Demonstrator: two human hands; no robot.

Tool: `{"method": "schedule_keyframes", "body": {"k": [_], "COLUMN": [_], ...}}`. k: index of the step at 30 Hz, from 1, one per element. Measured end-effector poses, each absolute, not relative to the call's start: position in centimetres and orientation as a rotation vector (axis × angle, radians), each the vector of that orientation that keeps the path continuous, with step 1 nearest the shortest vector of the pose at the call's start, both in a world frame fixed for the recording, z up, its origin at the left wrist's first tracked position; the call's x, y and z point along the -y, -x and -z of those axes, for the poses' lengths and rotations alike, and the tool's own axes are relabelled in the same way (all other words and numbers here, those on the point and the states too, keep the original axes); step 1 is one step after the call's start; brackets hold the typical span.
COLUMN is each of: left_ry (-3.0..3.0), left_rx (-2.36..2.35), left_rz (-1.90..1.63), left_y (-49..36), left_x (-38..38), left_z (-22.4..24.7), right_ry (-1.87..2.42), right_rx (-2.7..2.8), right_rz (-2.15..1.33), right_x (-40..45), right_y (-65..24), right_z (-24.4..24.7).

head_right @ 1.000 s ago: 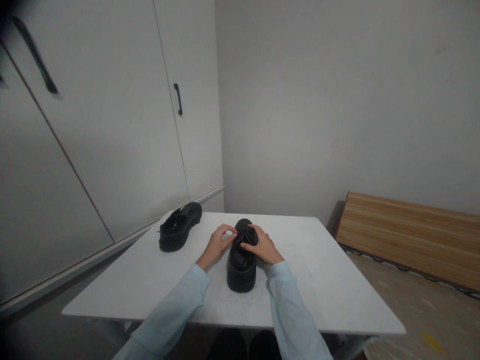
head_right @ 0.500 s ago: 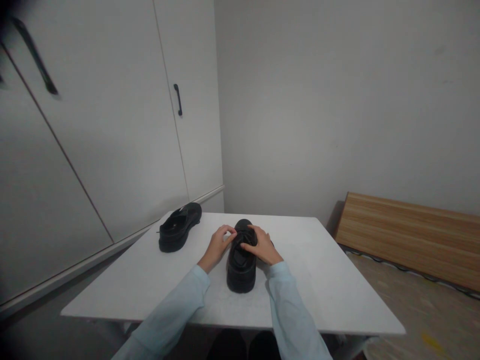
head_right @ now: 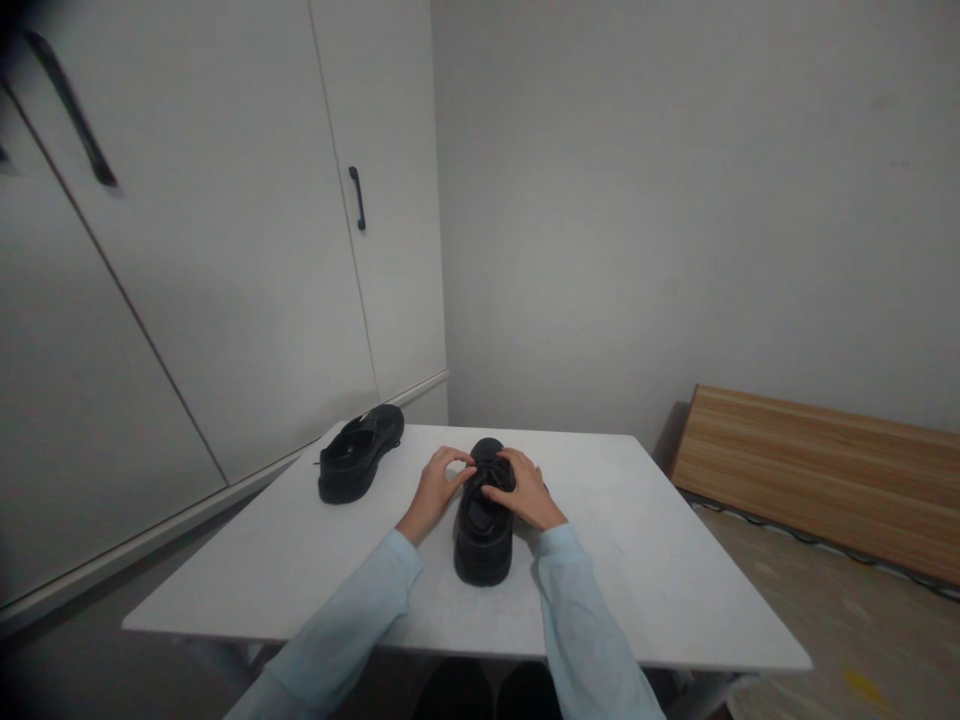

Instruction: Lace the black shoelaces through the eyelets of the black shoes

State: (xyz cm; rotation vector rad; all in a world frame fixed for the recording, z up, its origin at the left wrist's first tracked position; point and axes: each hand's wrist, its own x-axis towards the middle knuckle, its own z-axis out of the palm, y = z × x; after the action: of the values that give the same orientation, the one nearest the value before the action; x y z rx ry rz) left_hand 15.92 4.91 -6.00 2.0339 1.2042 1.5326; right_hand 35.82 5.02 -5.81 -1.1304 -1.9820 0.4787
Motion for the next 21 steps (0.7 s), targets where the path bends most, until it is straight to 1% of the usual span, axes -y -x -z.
{"method": "schedule_keyframes", "body": {"k": [21], "left_ry": [-1.909], "left_rx": [-1.200], "left_rz": [-1.507], "left_y": [-16.56], "left_x": [-4.33], "left_z": [5.59], "right_ry": [1.205], "right_rx": [1.997], "right_rz": [-0.480], "right_x": [-4.67], "right_y": [-35.65], "right_z": [5.33]}}
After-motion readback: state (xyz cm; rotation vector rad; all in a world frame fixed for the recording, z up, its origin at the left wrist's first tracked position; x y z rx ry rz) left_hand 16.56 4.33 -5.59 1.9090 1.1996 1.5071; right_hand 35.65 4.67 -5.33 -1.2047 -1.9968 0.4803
